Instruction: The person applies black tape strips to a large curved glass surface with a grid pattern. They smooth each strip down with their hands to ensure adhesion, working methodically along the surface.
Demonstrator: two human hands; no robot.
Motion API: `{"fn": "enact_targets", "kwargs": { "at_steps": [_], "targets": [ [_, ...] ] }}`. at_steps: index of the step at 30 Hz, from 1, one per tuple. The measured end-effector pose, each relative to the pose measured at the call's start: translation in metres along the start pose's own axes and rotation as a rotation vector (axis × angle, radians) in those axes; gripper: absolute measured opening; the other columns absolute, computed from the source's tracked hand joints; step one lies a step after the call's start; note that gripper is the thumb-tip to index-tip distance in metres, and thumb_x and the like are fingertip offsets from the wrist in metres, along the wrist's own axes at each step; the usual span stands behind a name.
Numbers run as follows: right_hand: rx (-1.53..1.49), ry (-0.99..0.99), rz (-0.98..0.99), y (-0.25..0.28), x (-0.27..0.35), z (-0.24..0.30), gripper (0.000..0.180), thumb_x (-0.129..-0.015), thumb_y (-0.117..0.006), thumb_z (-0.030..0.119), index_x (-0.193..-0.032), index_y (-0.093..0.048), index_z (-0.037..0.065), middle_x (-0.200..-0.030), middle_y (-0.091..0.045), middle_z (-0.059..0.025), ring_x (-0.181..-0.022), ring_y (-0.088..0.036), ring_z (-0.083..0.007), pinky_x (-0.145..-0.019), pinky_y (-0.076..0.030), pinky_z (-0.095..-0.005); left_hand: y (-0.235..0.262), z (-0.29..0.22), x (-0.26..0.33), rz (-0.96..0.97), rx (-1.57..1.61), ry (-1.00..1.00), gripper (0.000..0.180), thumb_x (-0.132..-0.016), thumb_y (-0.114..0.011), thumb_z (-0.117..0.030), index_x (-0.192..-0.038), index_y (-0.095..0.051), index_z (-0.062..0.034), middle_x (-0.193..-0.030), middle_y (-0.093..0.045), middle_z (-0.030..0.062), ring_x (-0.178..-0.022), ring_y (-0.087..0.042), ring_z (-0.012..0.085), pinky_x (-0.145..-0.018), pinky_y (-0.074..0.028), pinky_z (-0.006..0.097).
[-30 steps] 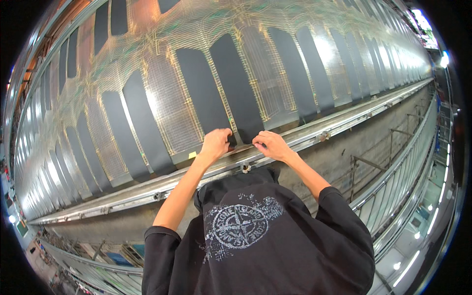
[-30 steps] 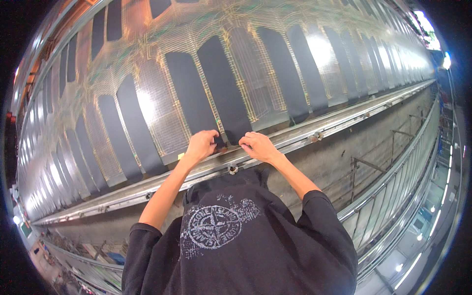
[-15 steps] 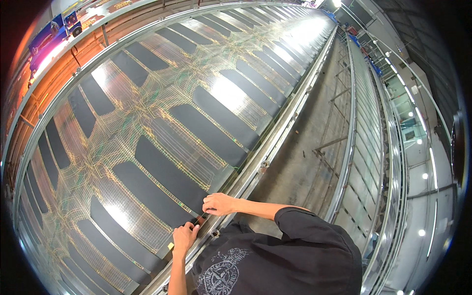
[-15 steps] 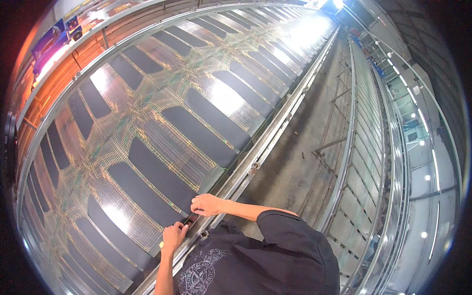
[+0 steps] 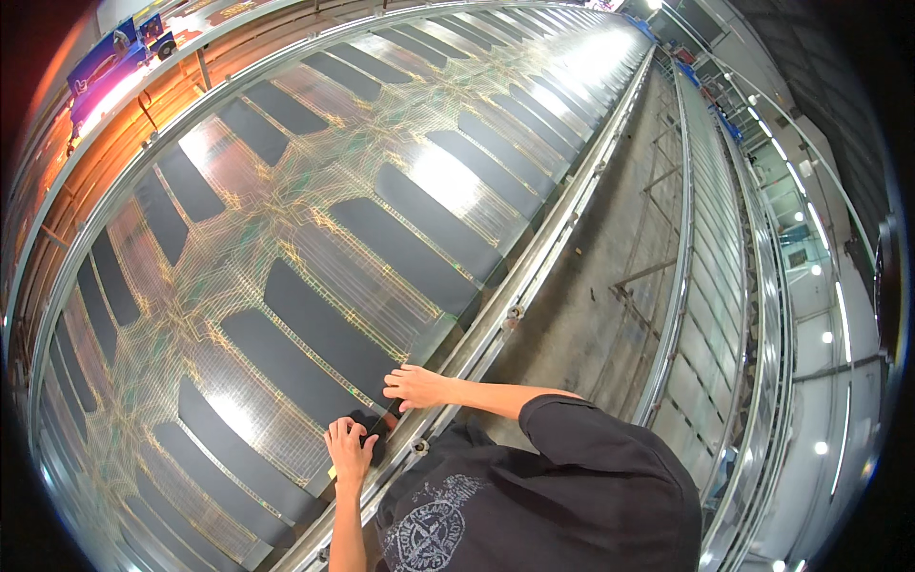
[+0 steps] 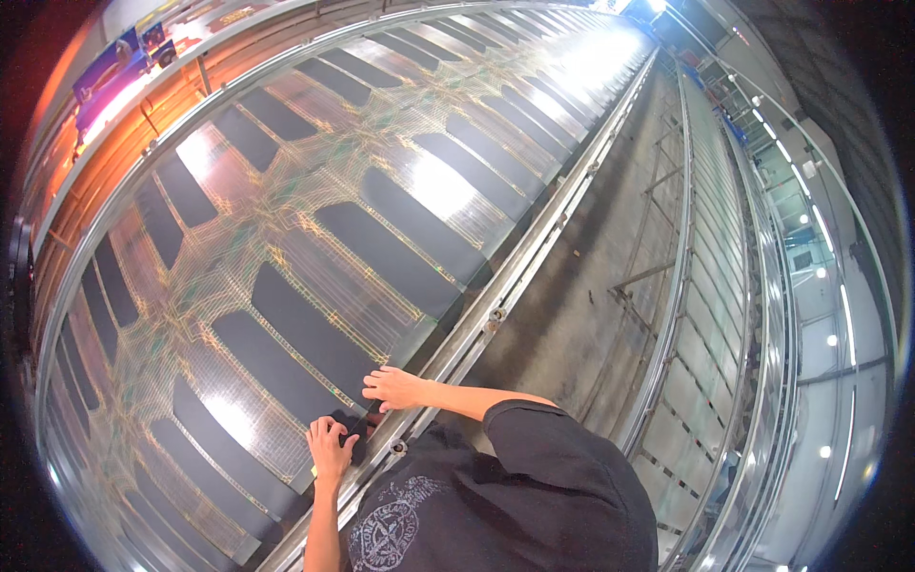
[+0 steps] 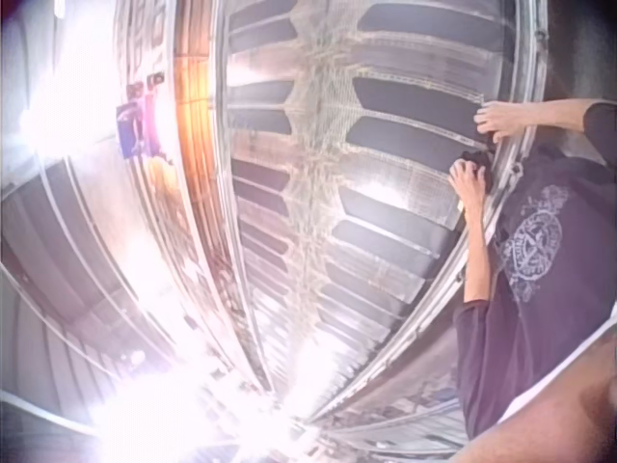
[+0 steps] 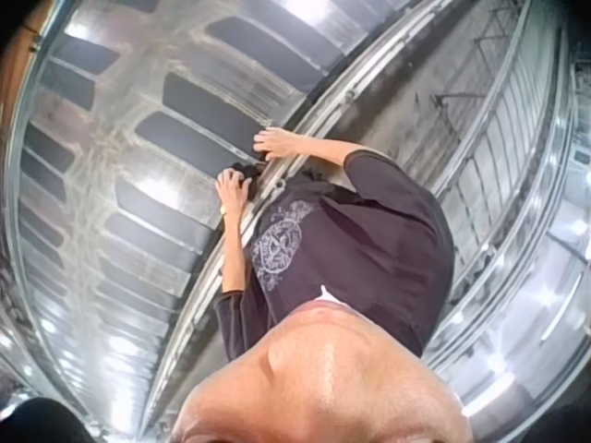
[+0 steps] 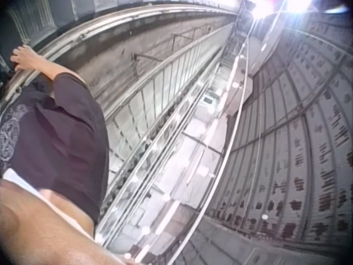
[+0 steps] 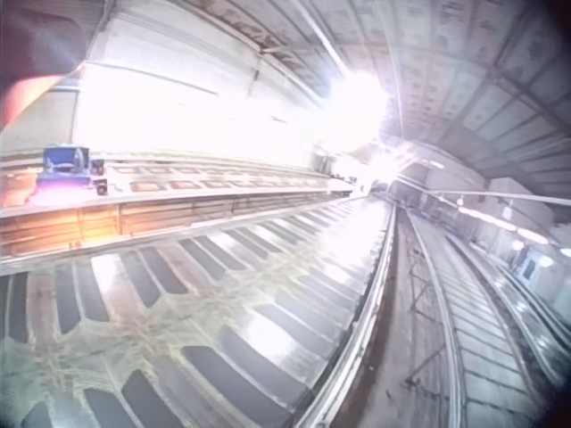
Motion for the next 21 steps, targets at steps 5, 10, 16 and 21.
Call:
{"fn": "enact_targets", "kwargs": {
  "at_steps": [5,10,16,21],
  "targets": [
    [0.267,0.158,-0.082,-0.004,-0.014,0.014,0.032,-0.083,-0.079,0.032,-0.103,-0.061,0.014,-0.102,-0.057,-0.0023,-0.102,-0.059,-0.0202,-0.088,-0.046,-0.0377,-0.005,0.007,0.004,-0.001,-0.088,-0.102,0.032,-0.073,-0.085,-0.013,-0.091,-0.059,-0.0091,-0.107,-0.056,0.0094,-0.110,-0.055,0.0320,-0.095,-0.042,0.048],
    [0.380,0.104,-0.140,-0.021,-0.010,0.011,0.019,-0.085,-0.072,0.025,-0.098,-0.062,0.014,-0.098,-0.058,-0.0020,-0.100,-0.059,-0.0199,-0.088,-0.046,-0.0382,-0.031,0.002,-0.002,-0.036,-0.179,-0.037,0.038,-0.066,-0.087,-0.009,-0.087,-0.055,-0.0100,-0.104,-0.055,0.0096,-0.105,-0.053,0.0327,-0.090,-0.042,0.048],
    [0.033,-0.192,0.322,-0.027,-0.034,-0.002,0.051,-0.066,-0.089,0.023,-0.110,-0.069,0.005,-0.113,-0.068,-0.0111,-0.113,-0.068,-0.0349,-0.095,-0.054,-0.0468,-0.007,0.000,-0.001,-0.062,0.022,0.067,0.050,-0.059,-0.096,-0.019,-0.090,-0.058,-0.0092,-0.109,-0.058,0.0094,-0.108,-0.056,0.0344,-0.092,-0.045,0.048],
    [-0.020,-0.069,0.484,0.010,-0.043,0.040,0.039,-0.089,-0.081,0.035,-0.113,-0.071,0.005,-0.115,-0.072,-0.0150,-0.118,-0.067,-0.0376,-0.101,-0.050,-0.0512,0.037,0.002,0.044,-0.171,0.185,0.132,0.030,-0.090,-0.082,-0.028,-0.108,-0.073,-0.0074,-0.113,-0.070,0.0099,-0.112,-0.064,0.0328,-0.097,-0.051,0.045]
  ]
}}
Point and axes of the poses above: each hand's wrist, its own x-axis away from the middle knuckle, its own y-axis out of the back of the hand, z = x × y, the point moved 9 cm from there along -x, towards the middle knuckle
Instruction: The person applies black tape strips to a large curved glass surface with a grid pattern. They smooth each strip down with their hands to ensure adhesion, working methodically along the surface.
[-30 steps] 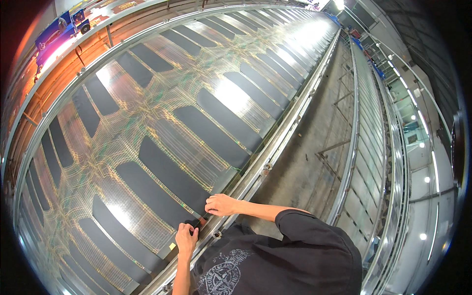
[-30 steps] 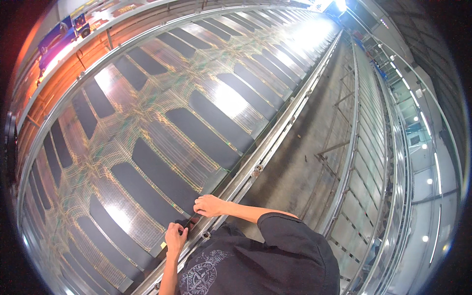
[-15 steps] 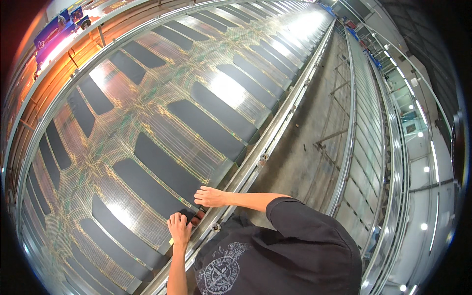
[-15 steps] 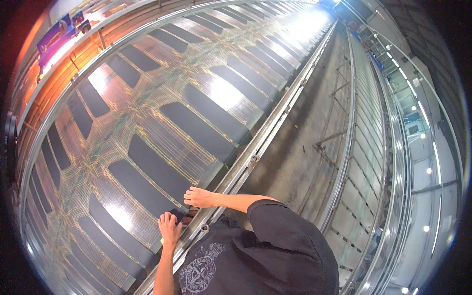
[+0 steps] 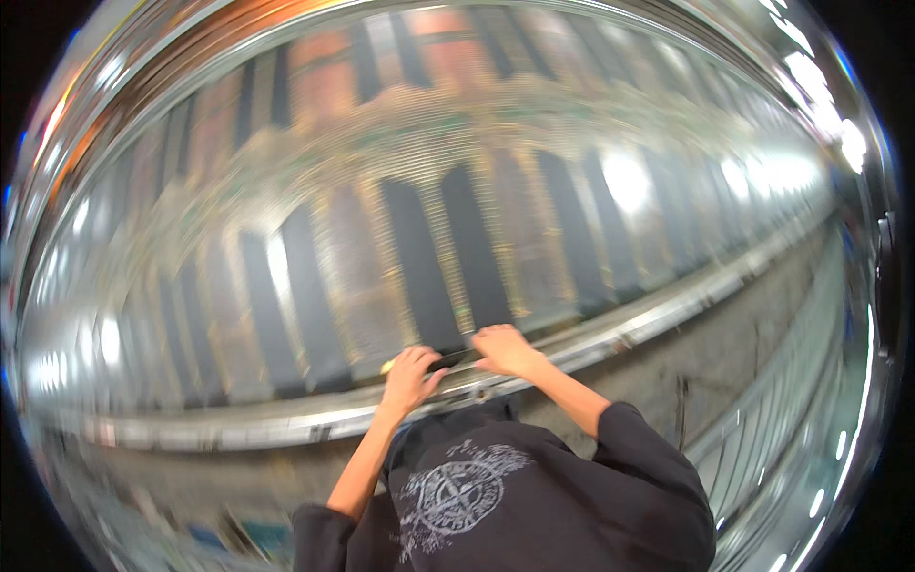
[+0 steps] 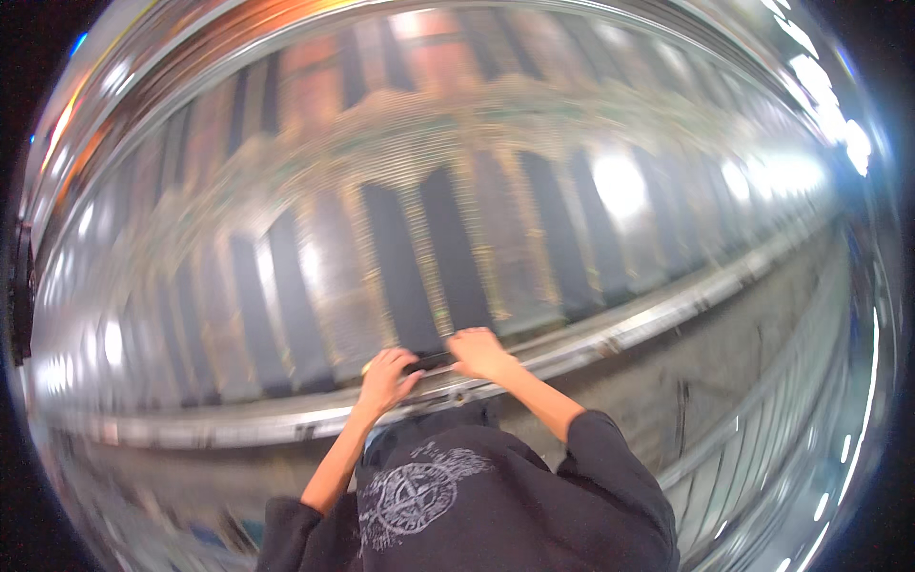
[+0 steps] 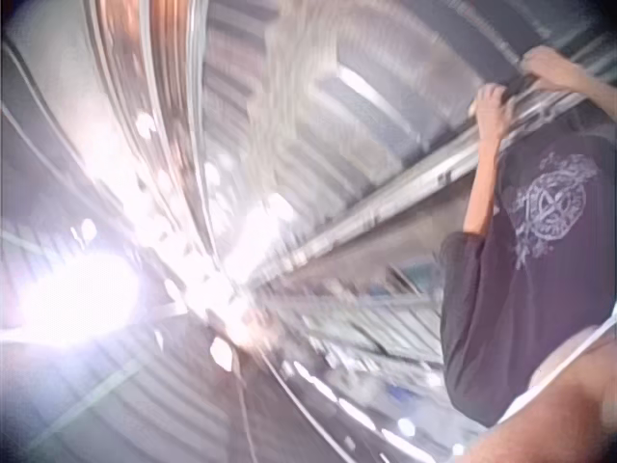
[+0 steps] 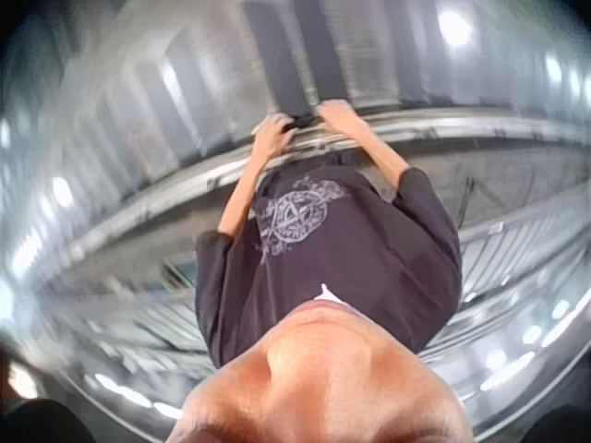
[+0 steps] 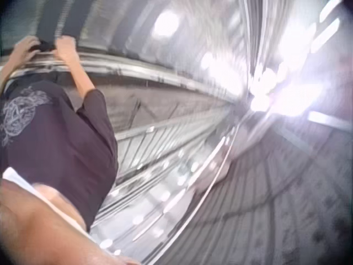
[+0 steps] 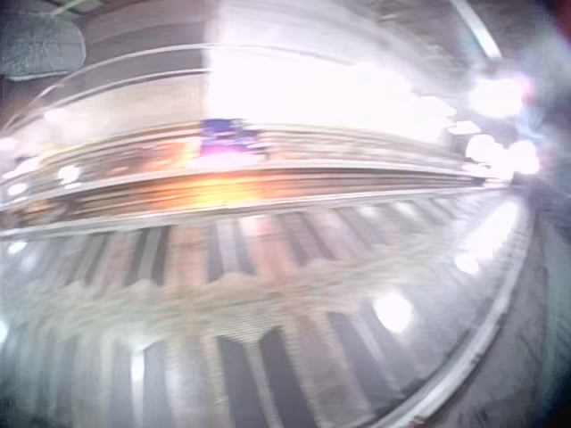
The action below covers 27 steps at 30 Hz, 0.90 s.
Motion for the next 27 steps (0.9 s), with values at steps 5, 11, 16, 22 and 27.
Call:
{"fn": "enact_targets", "kwargs": {
  "at_steps": [5,11,16,22,27],
  "targets": [
    [-0.126,0.104,-0.016,0.002,-0.032,0.080,0.038,-0.096,-0.074,0.037,-0.116,-0.067,0.005,-0.111,-0.070,-0.0137,-0.112,-0.067,-0.0351,-0.099,-0.051,-0.0506,0.056,0.022,0.092,-0.316,0.060,0.314,0.022,-0.094,-0.077,-0.024,-0.107,-0.075,-0.0056,-0.105,-0.074,0.0113,-0.104,-0.069,0.0328,-0.093,-0.054,0.044],
    [-0.011,0.456,0.042,0.002,-0.076,0.198,0.038,-0.099,-0.070,0.040,-0.117,-0.067,0.006,-0.106,-0.070,-0.0146,-0.106,-0.067,-0.0367,-0.094,-0.052,-0.0499,0.080,0.044,0.223,-0.650,0.175,0.646,0.018,-0.095,-0.075,-0.018,-0.103,-0.075,-0.0018,-0.100,-0.076,0.0137,-0.096,-0.073,0.0318,-0.086,-0.056,0.041],
    [0.103,0.544,0.096,-0.009,-0.105,0.271,0.040,-0.099,-0.069,0.041,-0.115,-0.067,0.005,-0.111,-0.070,-0.0171,-0.109,-0.068,-0.0372,-0.094,-0.055,-0.0520,0.079,0.065,0.320,-0.836,0.255,0.785,0.017,-0.097,-0.074,-0.017,-0.104,-0.076,-0.0020,-0.097,-0.075,0.0125,-0.089,-0.074,0.0278,-0.083,-0.057,0.039],
    [0.220,0.437,0.080,-0.072,-0.127,0.315,0.041,-0.098,-0.069,0.042,-0.115,-0.068,0.005,-0.107,-0.071,-0.0190,-0.106,-0.070,-0.0401,-0.090,-0.056,-0.0534,0.110,0.104,0.397,-0.820,0.275,0.704,0.016,-0.098,-0.073,-0.016,-0.104,-0.077,-0.0017,-0.097,-0.076,0.0134,-0.088,-0.074,0.0268,-0.083,-0.057,0.037],
    [0.098,0.289,-0.107,-0.105,-0.101,0.351,0.040,-0.095,-0.073,0.042,-0.114,-0.070,0.006,-0.113,-0.066,-0.0193,-0.106,-0.069,-0.0421,-0.090,-0.056,-0.0538,0.152,0.145,0.463,-0.853,0.326,0.709,0.017,-0.098,-0.070,-0.013,-0.107,-0.077,0.0004,-0.098,-0.076,0.0143,-0.086,-0.074,0.0246,-0.081,-0.058,0.037]
  ]
}}
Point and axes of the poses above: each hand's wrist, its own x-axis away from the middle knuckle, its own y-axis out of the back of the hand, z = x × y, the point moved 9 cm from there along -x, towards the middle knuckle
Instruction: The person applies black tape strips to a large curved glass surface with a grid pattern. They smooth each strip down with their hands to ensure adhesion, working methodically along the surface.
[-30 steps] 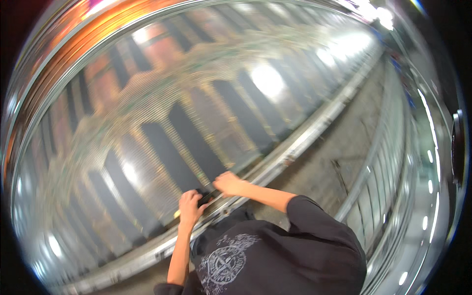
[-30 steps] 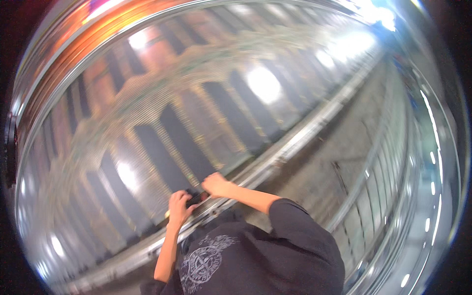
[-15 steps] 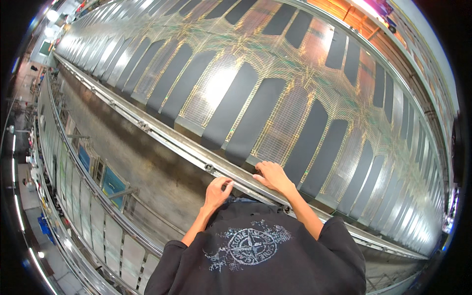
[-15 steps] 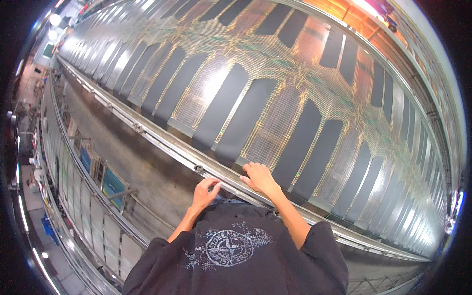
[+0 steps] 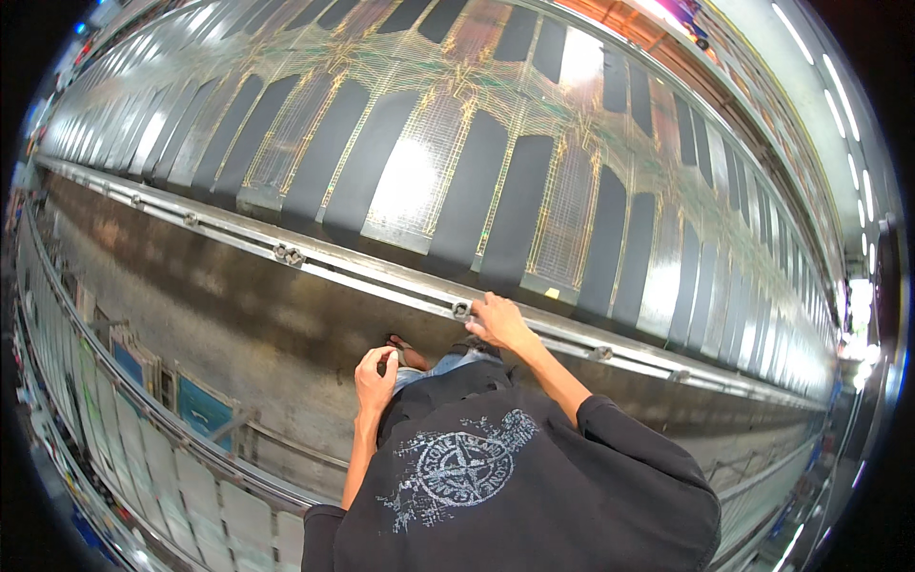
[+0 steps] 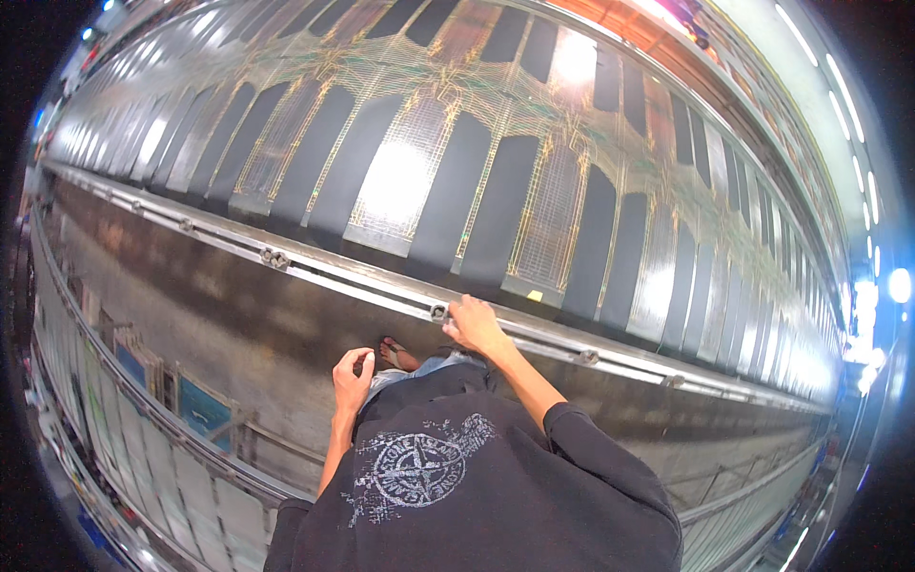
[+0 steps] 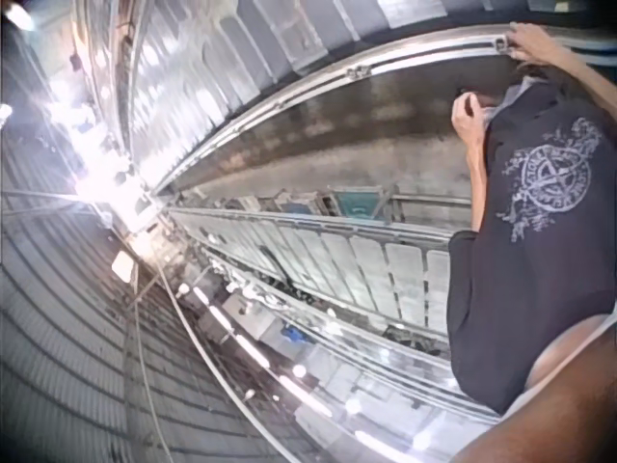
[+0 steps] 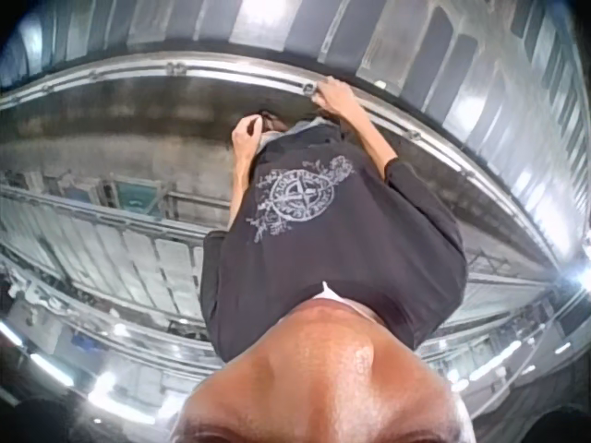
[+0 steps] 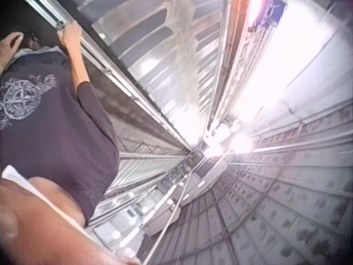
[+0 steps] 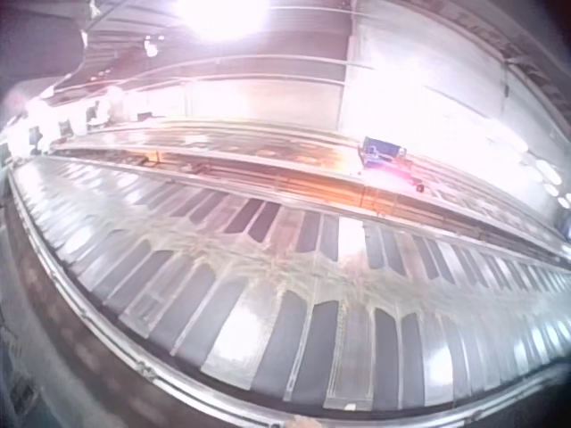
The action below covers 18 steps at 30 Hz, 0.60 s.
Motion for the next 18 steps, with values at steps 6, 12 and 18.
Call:
{"fn": "enact_targets", "kwargs": {
  "at_steps": [6,12,18],
  "targets": [
    [-0.345,-0.330,-0.151,0.006,0.030,-0.011,0.036,-0.092,-0.073,0.034,-0.111,-0.075,0.003,-0.101,-0.076,-0.0162,-0.096,-0.074,-0.0327,-0.086,-0.056,-0.0465,-0.003,-0.023,-0.045,0.193,-0.012,-0.106,0.015,-0.098,-0.070,-0.013,-0.106,-0.076,-0.0014,-0.099,-0.075,0.0119,-0.088,-0.072,0.0256,-0.081,-0.057,0.037],
    [-0.511,-0.478,-0.353,0.036,0.024,-0.051,0.036,-0.095,-0.075,0.034,-0.101,-0.079,-0.001,-0.076,-0.074,-0.0122,-0.070,-0.070,-0.0214,-0.070,-0.055,-0.0377,-0.075,-0.064,-0.098,0.410,-0.142,-0.412,0.029,-0.094,-0.073,-0.022,-0.116,-0.074,-0.0032,-0.124,-0.072,0.0147,-0.118,-0.066,0.0354,-0.104,-0.051,0.045],
    [-0.521,-0.539,-0.398,0.113,-0.061,-0.114,0.036,-0.096,-0.075,0.035,-0.102,-0.079,0.000,-0.078,-0.074,-0.0135,-0.074,-0.071,-0.0210,-0.072,-0.055,-0.0376,-0.139,-0.075,-0.134,0.641,-0.418,-0.469,0.067,-0.092,-0.075,-0.037,-0.146,-0.059,-0.0003,-0.170,-0.036,0.0217,-0.148,-0.048,0.0365,-0.122,-0.030,0.065]
  ]
}}
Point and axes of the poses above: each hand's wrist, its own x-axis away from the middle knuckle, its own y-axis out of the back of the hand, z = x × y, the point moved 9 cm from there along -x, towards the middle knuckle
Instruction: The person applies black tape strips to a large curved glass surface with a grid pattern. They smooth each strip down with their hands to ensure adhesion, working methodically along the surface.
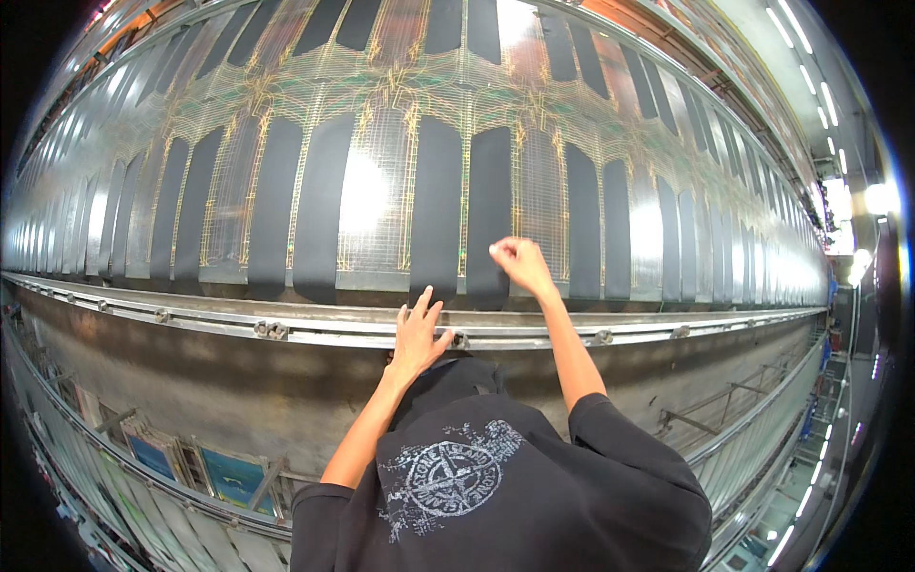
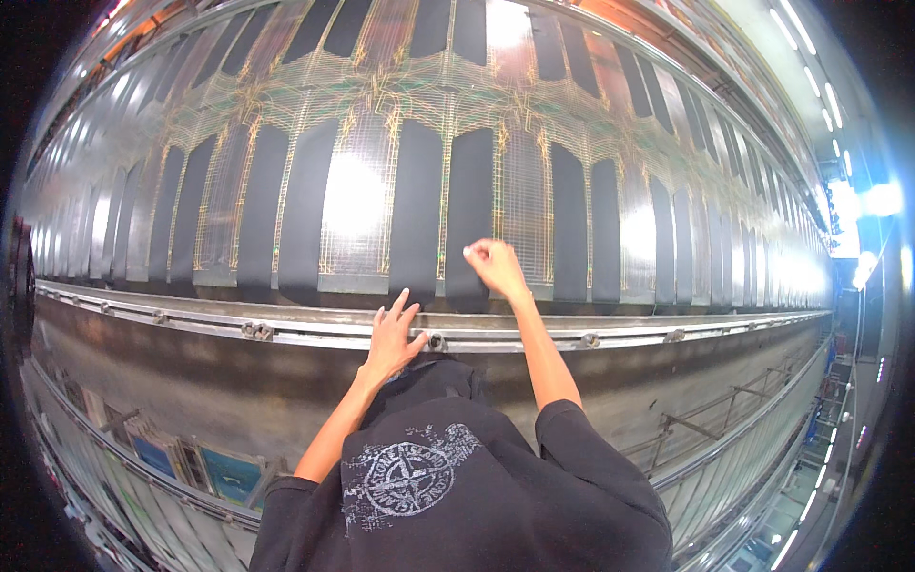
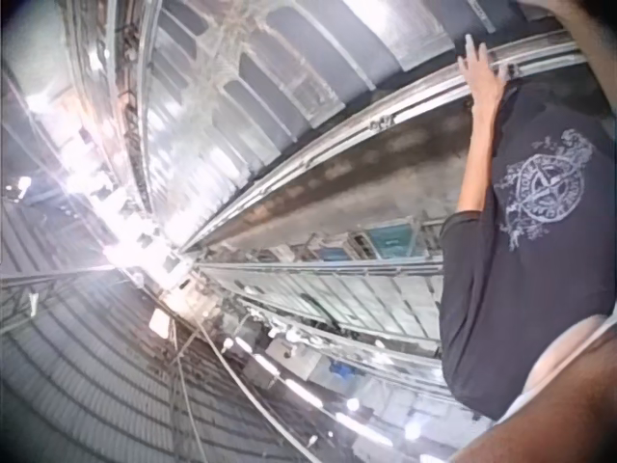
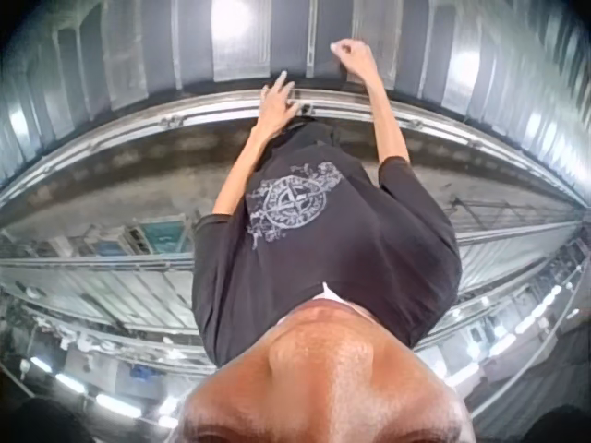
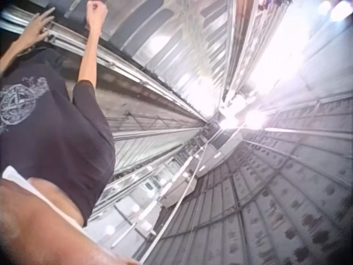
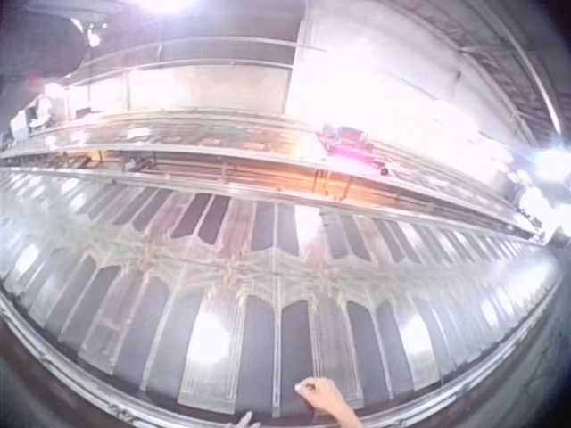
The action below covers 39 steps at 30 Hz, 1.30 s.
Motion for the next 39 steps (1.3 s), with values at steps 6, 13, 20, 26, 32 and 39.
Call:
{"fn": "enact_targets", "kwargs": {
  "at_steps": [6,13,20,26,32,39],
  "targets": [
    [0.068,0.127,-0.110,0.013,-0.197,0.037,0.034,-0.092,-0.075,0.034,-0.105,-0.080,0.003,-0.091,-0.079,-0.0176,-0.088,-0.077,-0.0320,-0.082,-0.059,-0.0418,-0.020,0.003,-0.033,0.125,-0.157,0.027,0.081,-0.092,-0.075,-0.045,-0.155,-0.050,-0.0003,-0.175,-0.027,0.0200,-0.159,-0.034,0.0347,-0.128,-0.015,0.068],
    [0.326,0.307,-0.234,-0.021,-0.332,0.057,0.037,-0.089,-0.079,0.024,-0.109,-0.073,-0.006,-0.097,-0.076,-0.0243,-0.090,-0.074,-0.0433,-0.084,-0.058,-0.0511,-0.043,0.000,-0.030,0.335,-0.213,0.094,0.085,-0.095,-0.071,-0.046,-0.159,-0.043,0.0027,-0.176,-0.019,0.0226,-0.163,-0.023,0.0368,-0.128,-0.008,0.071],
    [0.262,0.334,-0.237,-0.036,-0.321,0.076,0.022,-0.086,-0.078,0.011,-0.098,-0.070,-0.006,-0.094,-0.074,-0.0291,-0.090,-0.073,-0.0485,-0.083,-0.059,-0.0546,-0.040,-0.001,-0.037,0.479,-0.247,0.127,0.083,-0.099,-0.066,-0.047,-0.161,-0.040,0.0024,-0.176,-0.015,0.0269,-0.163,-0.022,0.0391,-0.129,-0.010,0.067],
    [0.270,0.335,-0.146,-0.031,-0.334,0.067,0.009,-0.090,-0.073,0.009,-0.096,-0.072,0.003,-0.090,-0.073,-0.0214,-0.086,-0.072,-0.0421,-0.079,-0.058,-0.0502,-0.039,-0.004,-0.039,0.516,-0.305,0.087,0.084,-0.099,-0.067,-0.047,-0.161,-0.039,0.0024,-0.176,-0.016,0.0280,-0.162,-0.023,0.0399,-0.129,-0.013,0.066],
    [-0.029,0.475,0.132,0.008,-0.275,0.129,0.010,-0.095,-0.067,0.011,-0.100,-0.066,0.003,-0.086,-0.068,-0.0159,-0.084,-0.067,-0.0356,-0.080,-0.052,-0.0460,-0.043,-0.004,-0.037,0.504,-0.344,0.072,0.086,-0.097,-0.070,-0.046,-0.160,-0.040,0.0029,-0.175,-0.018,0.0290,-0.162,-0.024,0.0410,-0.129,-0.015,0.065],
    [0.085,0.836,0.276,0.059,-0.140,0.214,0.011,-0.094,-0.071,0.010,-0.099,-0.064,0.003,-0.090,-0.064,-0.0124,-0.085,-0.062,-0.0327,-0.082,-0.051,-0.0430,-0.044,-0.004,-0.035,0.506,-0.360,0.058,0.087,-0.097,-0.069,-0.047,-0.161,-0.039,0.0040,-0.175,-0.019,0.0285,-0.161,-0.024,0.0414,-0.131,-0.013,0.061]
  ]
}}
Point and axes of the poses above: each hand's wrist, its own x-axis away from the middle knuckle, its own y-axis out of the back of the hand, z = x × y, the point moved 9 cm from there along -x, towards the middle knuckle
